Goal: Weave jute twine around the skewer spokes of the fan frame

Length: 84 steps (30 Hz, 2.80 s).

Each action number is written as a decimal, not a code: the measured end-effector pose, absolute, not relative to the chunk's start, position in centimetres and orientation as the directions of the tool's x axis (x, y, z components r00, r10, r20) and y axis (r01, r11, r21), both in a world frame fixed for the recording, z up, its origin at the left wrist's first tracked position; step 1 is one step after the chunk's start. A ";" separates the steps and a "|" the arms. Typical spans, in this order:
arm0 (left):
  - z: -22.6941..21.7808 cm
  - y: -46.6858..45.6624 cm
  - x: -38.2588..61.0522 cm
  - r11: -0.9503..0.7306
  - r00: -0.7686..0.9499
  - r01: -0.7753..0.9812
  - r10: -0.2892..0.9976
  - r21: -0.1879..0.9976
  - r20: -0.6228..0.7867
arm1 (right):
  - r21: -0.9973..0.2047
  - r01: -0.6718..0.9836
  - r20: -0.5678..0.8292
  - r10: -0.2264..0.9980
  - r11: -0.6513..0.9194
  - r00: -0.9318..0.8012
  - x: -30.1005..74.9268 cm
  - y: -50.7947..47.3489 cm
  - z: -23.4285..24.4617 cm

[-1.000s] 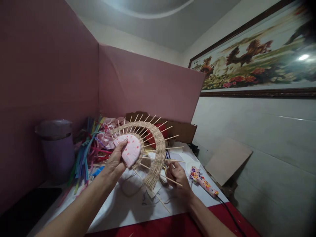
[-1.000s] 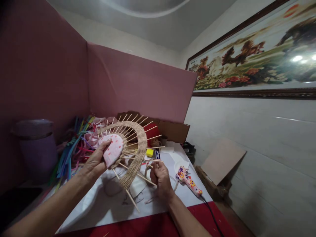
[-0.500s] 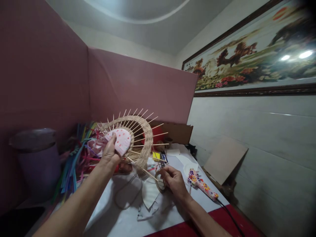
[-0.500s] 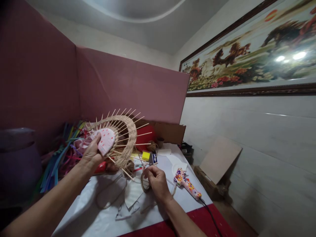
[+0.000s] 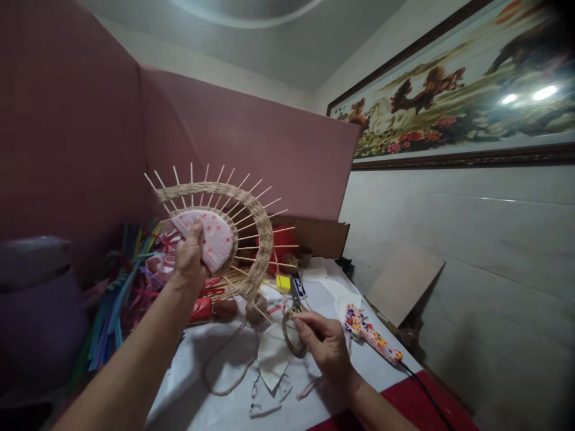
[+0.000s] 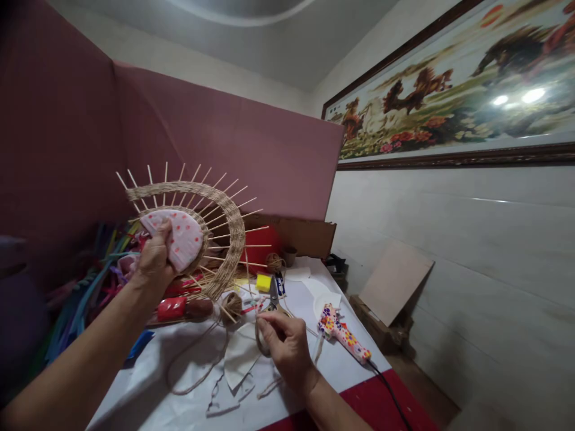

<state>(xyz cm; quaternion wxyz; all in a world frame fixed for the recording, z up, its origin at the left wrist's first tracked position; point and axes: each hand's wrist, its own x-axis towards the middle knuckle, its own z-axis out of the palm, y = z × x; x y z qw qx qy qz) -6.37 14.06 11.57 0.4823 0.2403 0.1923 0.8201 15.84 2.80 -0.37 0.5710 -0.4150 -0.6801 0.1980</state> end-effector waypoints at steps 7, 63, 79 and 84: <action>10.2 14.1 -3.3 -0.476 -0.440 -0.652 0.871 0.590 0.218 | -0.612 0.432 0.707 0.703 0.662 -0.077 15.4 2.4 -0.6; 11.6 12.1 -1.8 -0.348 -0.407 -0.804 0.913 0.482 -0.020 | -0.694 0.336 0.667 0.744 0.637 -0.034 14.7 2.3 -0.1; 11.3 13.5 -3.1 -0.319 -0.415 -0.629 0.909 0.709 0.040 | -0.727 0.472 0.671 0.659 0.498 0.339 16.1 2.7 0.1; 12.0 13.2 -3.5 -0.433 -0.485 -0.589 0.865 0.683 0.130 | -0.662 0.523 0.741 0.573 0.537 0.350 16.2 2.4 0.3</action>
